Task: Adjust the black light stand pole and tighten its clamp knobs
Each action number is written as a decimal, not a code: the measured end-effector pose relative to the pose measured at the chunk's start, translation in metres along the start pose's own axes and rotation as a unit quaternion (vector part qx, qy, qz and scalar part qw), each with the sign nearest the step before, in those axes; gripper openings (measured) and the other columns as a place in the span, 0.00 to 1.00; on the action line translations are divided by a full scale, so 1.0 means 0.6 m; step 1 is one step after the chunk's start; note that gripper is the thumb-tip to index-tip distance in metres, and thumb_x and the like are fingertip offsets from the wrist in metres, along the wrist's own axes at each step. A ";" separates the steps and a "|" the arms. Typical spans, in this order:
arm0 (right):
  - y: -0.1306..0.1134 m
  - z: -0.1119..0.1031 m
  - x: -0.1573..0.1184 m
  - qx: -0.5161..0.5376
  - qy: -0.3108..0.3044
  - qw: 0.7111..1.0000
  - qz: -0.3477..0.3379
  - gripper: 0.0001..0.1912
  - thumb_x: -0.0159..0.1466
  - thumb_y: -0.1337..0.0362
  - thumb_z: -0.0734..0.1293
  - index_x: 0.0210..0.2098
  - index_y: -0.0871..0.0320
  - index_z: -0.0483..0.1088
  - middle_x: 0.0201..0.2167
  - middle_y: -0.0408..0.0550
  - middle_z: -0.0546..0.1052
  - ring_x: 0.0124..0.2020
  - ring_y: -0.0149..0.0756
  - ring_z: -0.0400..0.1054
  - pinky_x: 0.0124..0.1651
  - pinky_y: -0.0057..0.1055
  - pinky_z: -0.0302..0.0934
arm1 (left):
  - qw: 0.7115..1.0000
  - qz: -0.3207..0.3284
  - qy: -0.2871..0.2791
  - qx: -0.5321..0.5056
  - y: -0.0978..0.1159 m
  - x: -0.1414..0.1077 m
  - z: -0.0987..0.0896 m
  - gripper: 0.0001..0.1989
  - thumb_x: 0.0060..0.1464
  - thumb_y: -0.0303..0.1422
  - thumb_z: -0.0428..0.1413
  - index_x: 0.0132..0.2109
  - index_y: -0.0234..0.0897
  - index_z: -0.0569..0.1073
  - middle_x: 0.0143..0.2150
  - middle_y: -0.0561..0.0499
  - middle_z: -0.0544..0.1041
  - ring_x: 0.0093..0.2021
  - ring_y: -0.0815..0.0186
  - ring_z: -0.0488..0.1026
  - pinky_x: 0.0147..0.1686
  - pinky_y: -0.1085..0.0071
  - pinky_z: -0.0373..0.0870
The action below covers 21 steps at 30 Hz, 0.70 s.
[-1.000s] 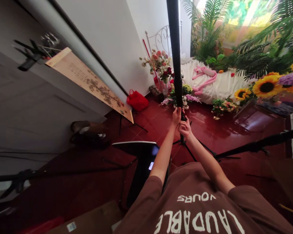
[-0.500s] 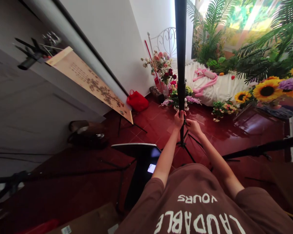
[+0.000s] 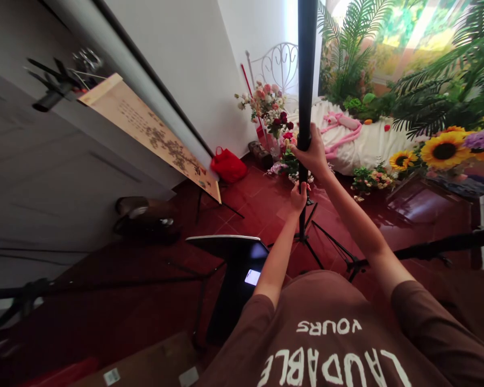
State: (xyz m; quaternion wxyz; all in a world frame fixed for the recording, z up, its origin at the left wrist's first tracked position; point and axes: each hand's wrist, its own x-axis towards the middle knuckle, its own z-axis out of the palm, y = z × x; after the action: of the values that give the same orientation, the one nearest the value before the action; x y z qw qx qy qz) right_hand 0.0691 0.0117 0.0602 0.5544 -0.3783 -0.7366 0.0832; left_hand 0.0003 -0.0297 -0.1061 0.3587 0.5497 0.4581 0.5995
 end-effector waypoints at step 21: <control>0.059 0.033 -0.122 -0.031 -0.071 0.990 0.116 0.23 0.55 0.63 0.69 0.49 0.54 0.62 0.46 0.51 0.65 0.48 0.44 0.64 0.53 0.46 0.64 | 0.999 -0.018 0.001 0.051 0.004 0.005 0.006 0.21 0.53 0.42 0.59 0.53 0.39 0.72 0.43 0.42 0.80 0.46 0.57 0.77 0.42 0.65 0.73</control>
State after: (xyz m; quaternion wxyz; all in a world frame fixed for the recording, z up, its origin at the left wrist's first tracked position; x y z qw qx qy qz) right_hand 0.0756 -0.0054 -0.0214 0.4751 -0.4711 -0.7278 0.1505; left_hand 0.0036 -0.0270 -0.1031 0.3405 0.5579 0.4981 0.5698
